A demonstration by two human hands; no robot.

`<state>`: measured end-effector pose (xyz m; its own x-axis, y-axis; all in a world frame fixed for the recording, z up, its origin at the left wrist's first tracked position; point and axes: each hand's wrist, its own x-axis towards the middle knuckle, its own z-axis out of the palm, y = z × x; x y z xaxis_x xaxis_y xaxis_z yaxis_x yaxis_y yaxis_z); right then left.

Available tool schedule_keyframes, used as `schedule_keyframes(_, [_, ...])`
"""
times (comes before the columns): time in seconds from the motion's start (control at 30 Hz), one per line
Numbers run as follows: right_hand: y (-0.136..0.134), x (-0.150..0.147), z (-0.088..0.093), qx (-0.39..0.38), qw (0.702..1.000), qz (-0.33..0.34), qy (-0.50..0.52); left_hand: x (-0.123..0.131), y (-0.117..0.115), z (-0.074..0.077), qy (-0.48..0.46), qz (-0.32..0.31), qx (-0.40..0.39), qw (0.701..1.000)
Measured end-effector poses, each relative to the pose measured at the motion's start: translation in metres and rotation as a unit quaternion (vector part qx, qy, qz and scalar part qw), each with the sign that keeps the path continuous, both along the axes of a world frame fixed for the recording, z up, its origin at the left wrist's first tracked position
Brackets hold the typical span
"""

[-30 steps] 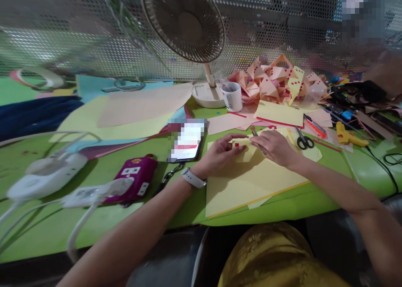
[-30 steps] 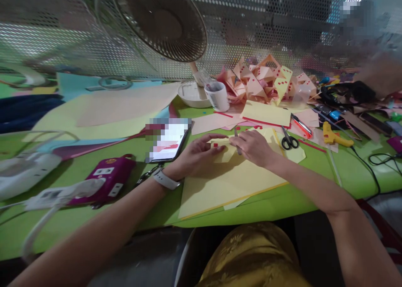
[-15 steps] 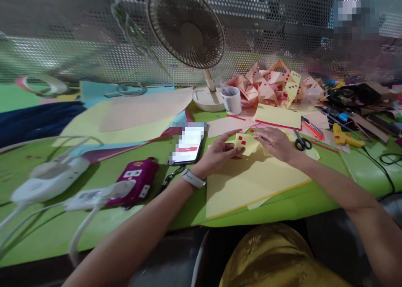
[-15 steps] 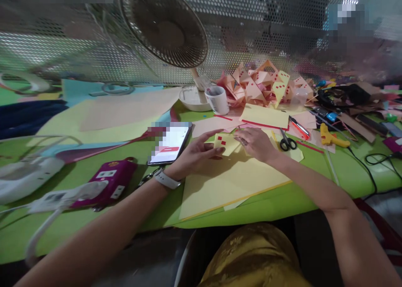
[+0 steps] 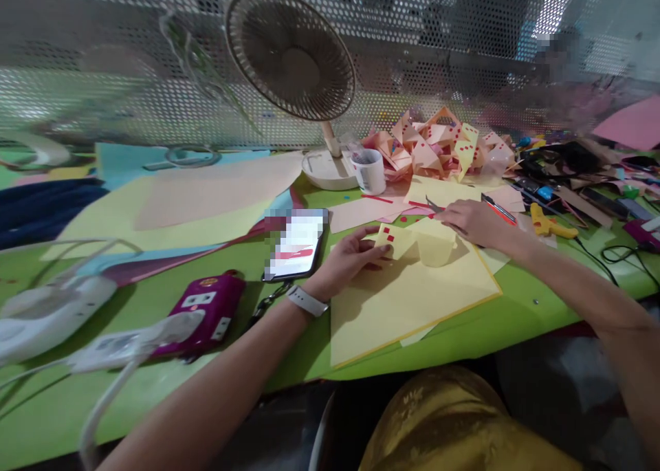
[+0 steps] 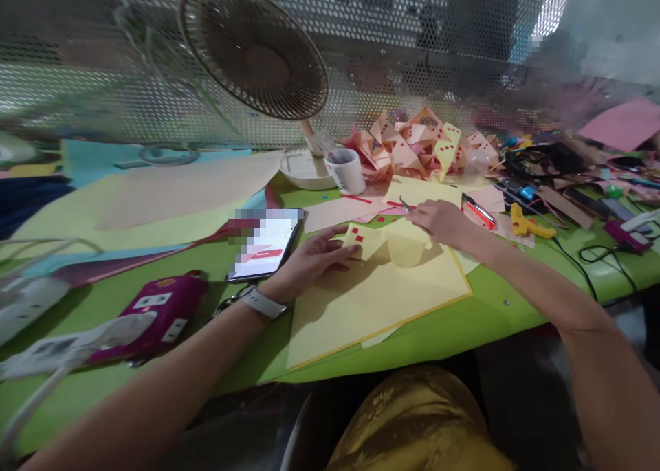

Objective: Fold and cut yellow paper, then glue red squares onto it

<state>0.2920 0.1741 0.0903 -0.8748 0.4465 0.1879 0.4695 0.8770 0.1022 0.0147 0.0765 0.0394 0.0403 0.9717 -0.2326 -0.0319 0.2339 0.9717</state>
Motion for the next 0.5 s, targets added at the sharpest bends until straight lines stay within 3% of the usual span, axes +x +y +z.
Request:
schedule_keyframes(0.2, [-0.012,0.041,-0.04,0.023,0.998,0.014,-0.065,0.003,-0.004,0.009,0.05,0.001,-0.025,0.998])
schedule_keyframes(0.33, [-0.019,0.061,-0.043,0.035,0.998,0.002,-0.051,0.005,-0.005,0.011,0.058,-0.002,-0.023,0.998])
schedule_keyframes(0.4, [-0.02,0.08,-0.036,0.046,0.997,-0.055,-0.029,0.004,-0.005,0.011,0.06,-0.004,-0.017,0.998])
schedule_keyframes(0.5, [-0.017,0.122,-0.022,0.065,0.973,-0.218,-0.024,0.003,-0.005,0.01,0.059,-0.011,-0.006,0.998])
